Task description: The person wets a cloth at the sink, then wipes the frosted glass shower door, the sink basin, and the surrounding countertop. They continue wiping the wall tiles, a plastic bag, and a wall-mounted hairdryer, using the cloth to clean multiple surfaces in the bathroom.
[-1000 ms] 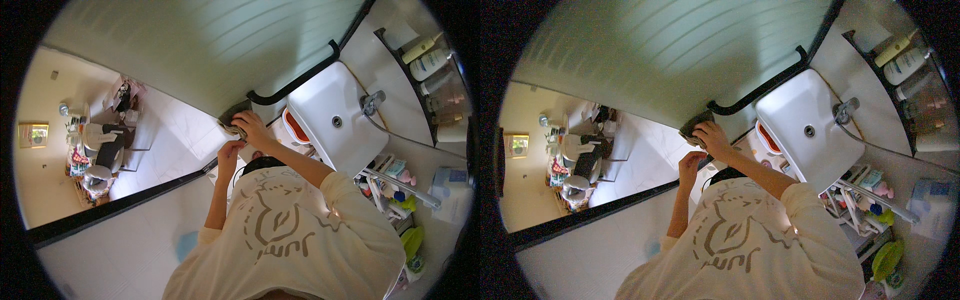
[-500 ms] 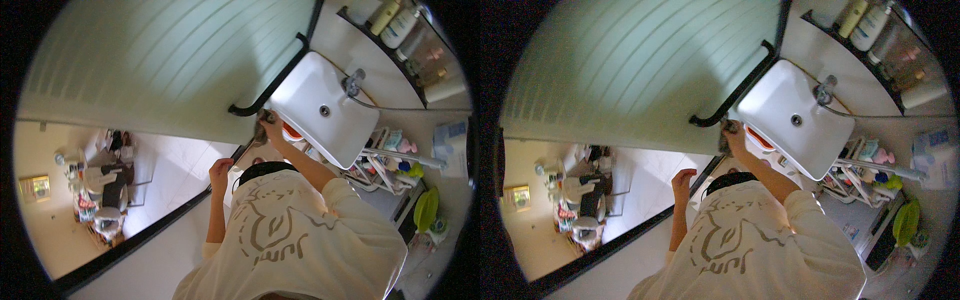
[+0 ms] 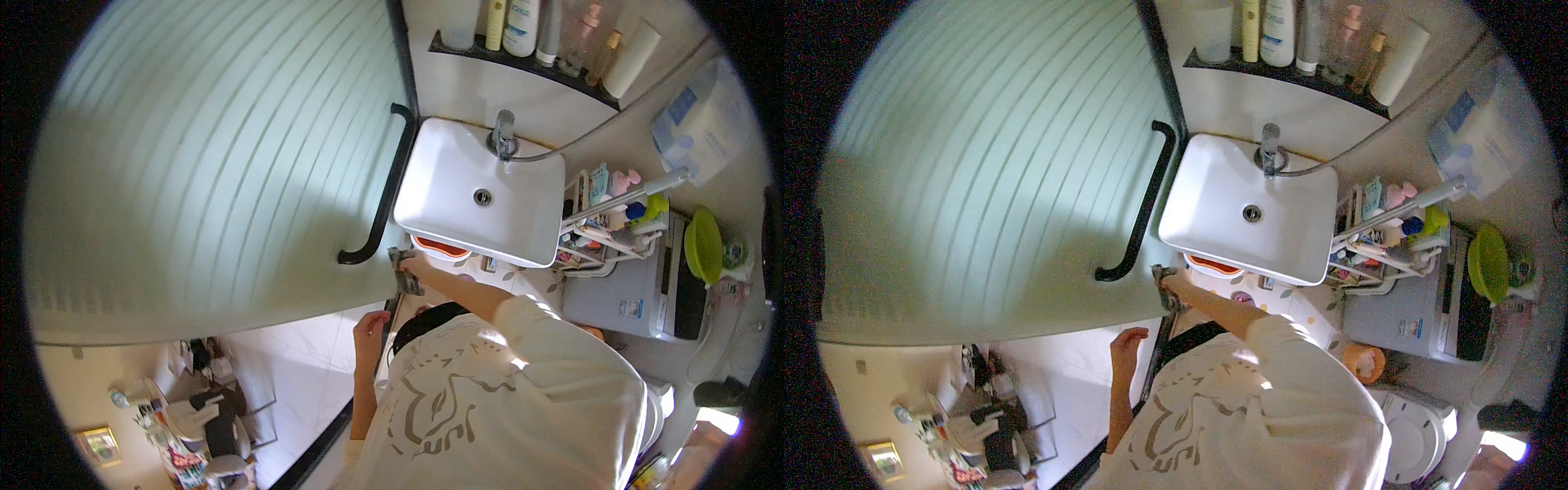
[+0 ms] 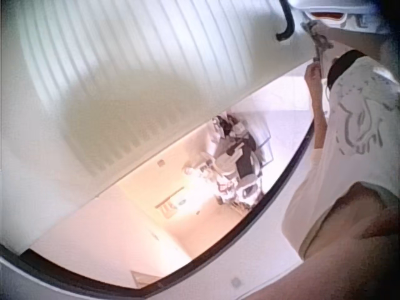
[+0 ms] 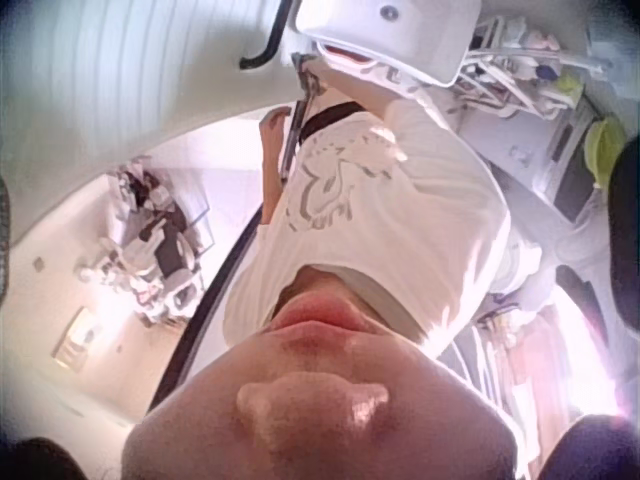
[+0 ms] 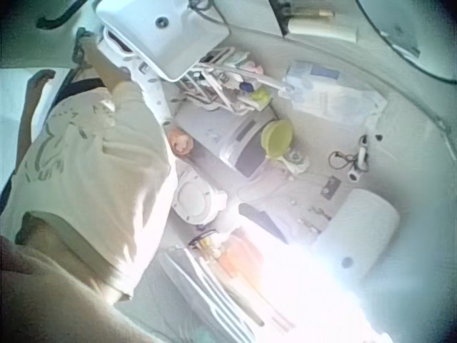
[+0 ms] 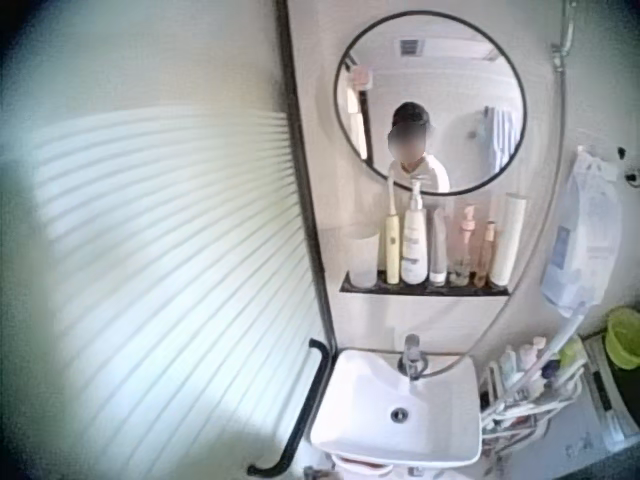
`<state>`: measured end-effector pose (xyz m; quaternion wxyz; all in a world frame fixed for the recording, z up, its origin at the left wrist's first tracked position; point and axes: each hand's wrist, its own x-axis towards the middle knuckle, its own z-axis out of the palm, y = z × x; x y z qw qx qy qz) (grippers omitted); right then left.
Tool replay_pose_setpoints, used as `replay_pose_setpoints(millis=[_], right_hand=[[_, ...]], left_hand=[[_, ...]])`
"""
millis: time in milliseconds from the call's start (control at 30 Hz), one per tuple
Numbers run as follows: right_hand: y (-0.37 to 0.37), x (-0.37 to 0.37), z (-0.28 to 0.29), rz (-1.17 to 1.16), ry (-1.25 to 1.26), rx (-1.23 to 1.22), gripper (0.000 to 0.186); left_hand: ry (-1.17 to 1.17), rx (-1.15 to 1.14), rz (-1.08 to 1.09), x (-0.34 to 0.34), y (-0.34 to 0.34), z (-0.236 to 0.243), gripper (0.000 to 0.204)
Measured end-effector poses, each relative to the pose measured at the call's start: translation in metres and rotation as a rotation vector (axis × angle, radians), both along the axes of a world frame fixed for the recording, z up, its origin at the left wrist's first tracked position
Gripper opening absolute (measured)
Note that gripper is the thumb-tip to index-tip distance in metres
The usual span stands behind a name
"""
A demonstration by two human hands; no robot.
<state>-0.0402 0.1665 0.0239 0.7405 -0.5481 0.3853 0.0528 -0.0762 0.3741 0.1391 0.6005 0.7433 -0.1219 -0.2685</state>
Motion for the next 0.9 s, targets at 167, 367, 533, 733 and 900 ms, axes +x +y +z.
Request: replay_pose_setpoints(millis=[167, 367, 533, 733, 900], right_hand=[[-0.075, -0.079, 0.079, -0.163, -0.175, 0.702, 0.024], [-0.097, -0.138, 0.161, -0.305, -0.497, 0.805, 0.037], [-0.108, -0.151, 0.181, -0.413, -0.562, 0.632, 0.029], [-0.150, -0.174, 0.160, -0.245, -0.494, 0.250, 0.040], [-0.179, -0.194, 0.118, -0.185, -0.192, -0.052, 0.038]], left_hand=[[0.251, -0.043, -0.260, 0.008, -0.037, -0.010, 0.022], [0.123, -0.303, -0.672, -0.006, -0.133, -0.005, 0.039], [1.061, -0.907, -0.481, -0.023, -0.200, 0.014, 0.051], [0.938, -0.742, -0.191, -0.030, -0.246, -0.013, 0.033], [0.353, -0.426, -0.041, -0.006, -0.262, -0.033, 0.029]])
